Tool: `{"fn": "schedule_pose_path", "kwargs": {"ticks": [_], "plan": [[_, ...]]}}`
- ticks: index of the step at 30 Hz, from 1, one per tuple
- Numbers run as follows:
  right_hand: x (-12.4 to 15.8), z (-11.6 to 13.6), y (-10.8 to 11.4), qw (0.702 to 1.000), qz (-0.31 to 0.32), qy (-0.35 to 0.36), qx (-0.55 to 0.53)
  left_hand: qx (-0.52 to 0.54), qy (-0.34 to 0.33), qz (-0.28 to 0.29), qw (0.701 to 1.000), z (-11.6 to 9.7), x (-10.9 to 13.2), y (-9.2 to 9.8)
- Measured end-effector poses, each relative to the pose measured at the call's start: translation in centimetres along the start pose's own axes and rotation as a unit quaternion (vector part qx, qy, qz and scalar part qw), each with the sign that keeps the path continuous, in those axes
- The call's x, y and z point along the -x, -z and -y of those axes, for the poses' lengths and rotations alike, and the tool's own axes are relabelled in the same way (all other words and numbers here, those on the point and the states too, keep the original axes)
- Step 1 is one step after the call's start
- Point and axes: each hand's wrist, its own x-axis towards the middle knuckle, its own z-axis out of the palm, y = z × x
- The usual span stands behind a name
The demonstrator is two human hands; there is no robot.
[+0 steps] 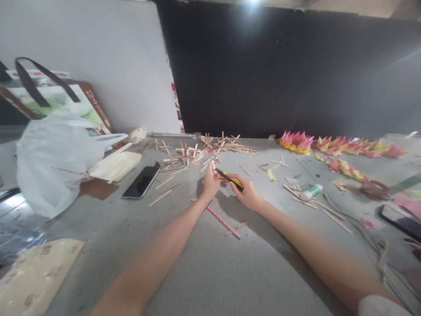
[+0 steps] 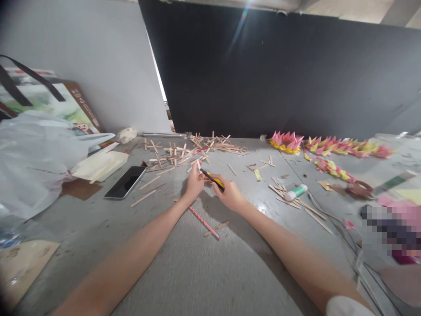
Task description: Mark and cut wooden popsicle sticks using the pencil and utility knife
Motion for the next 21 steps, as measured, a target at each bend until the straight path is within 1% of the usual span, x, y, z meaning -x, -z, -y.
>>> {"fn": "schedule_pose_path", "kwargs": {"ticks": [2,4,9,11,13,18,21], "plan": [[0.3,-0.2,-0.6,1.000,0.001,-0.004,0.002,-0.009,0.011,-0.011,1.000,0.1,-0.1,0.1],[0.1,0.0,-0.5,1.000,0.001,-0.003,0.003,-0.009,0.020,-0.010,1.000,-0.1,-0.1,0.2],[-1.3,1.2,1.5,1.000,-0.004,0.000,0.010,-0.011,0.020,0.021,1.000,-0.8,0.0,0.2],[-1.6,1.3,1.8,1.000,-0.007,-0.002,0.010,0.005,0.030,0.033,0.999,-0.9,0.1,0.1],[-1.3,0.9,1.2,1.000,-0.011,0.000,0.003,0.013,0.037,0.025,0.999,-0.8,0.1,0.0],[0.6,-0.6,-1.7,1.000,-0.019,0.007,0.001,-0.027,0.017,-0.027,0.999,-0.1,-0.2,0.2],[0.7,-0.4,-2.0,1.000,-0.014,-0.002,0.020,-0.035,0.002,-0.028,0.999,0.1,-0.2,0.2]]}}
